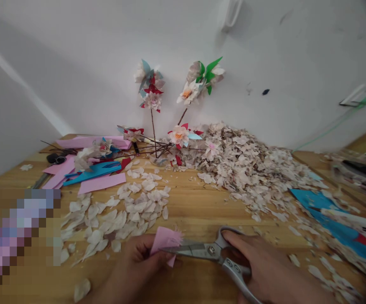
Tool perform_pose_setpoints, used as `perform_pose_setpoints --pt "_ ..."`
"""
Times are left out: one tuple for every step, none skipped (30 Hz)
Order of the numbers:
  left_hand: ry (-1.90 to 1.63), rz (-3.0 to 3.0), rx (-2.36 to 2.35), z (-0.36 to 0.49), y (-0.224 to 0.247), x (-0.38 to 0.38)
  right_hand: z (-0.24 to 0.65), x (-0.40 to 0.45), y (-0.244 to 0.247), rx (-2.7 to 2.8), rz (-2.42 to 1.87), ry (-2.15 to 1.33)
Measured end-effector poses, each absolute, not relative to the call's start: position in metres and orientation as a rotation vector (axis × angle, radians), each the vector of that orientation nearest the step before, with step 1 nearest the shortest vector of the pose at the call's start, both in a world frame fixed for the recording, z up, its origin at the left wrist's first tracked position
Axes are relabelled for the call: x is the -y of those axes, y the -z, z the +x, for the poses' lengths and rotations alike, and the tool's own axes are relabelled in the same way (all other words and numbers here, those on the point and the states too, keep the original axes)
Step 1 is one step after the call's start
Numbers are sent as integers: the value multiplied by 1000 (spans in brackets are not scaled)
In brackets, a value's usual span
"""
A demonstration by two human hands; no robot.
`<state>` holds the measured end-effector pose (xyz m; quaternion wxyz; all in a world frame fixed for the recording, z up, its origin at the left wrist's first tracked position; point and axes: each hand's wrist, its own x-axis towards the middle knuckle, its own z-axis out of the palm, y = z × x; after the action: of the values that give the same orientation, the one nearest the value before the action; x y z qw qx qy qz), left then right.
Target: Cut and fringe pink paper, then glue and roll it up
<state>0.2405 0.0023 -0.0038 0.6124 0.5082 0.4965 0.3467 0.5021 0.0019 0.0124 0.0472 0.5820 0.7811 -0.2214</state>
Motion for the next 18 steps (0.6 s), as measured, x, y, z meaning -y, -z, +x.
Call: perform_pose_setpoints --pt "-809 1168 -1132 241 4 -2 500 -2 -14 -2377 1773 676" --pt "-816 1163 -1122 241 4 -2 498 -2 -16 -2374 1772 679" --pt "-819 1158 -1114 241 4 -2 496 -2 -18 -2374 1773 683" --pt "-815 1154 -1106 240 4 -1 494 -2 -19 -2377 1773 687" --pt "-811 1154 -1101 240 4 -1 493 -2 -20 -2384 1772 689" --pt "-809 1156 -1096 240 3 -2 492 -2 -20 -2391 1771 690" --pt "-810 1156 -1092 240 3 -2 492 -2 -20 -2397 1771 687" --pt "-812 1154 -1091 240 3 -2 492 -2 -20 -2399 1772 684" --pt "-817 1152 -1093 240 3 -2 492 -2 -19 -2397 1774 680" --pt "-821 1150 -1096 241 3 -2 493 -2 -18 -2391 1781 670" --pt "-827 1150 -1099 241 4 -2 493 -2 -17 -2382 1789 660" --pt "-830 1148 -1101 241 5 -2 494 -2 -16 -2374 1797 652" --pt "-835 1148 -1105 241 5 -2 495 -2 -15 -2376 1804 647" --pt "-834 1150 -1109 241 6 -1 496 -2 -14 -2380 1805 649" --pt "-830 1152 -1117 241 7 -1 497 -2 -13 -2386 1805 655" --pt "-823 1151 -1123 241 7 0 498 -2 -11 -2391 1803 664" --pt "-818 1151 -1125 240 8 0 500 -2 -10 -2395 1801 676" --pt "-812 1149 -1122 240 8 0 501 -2 -10 -2395 1803 682"
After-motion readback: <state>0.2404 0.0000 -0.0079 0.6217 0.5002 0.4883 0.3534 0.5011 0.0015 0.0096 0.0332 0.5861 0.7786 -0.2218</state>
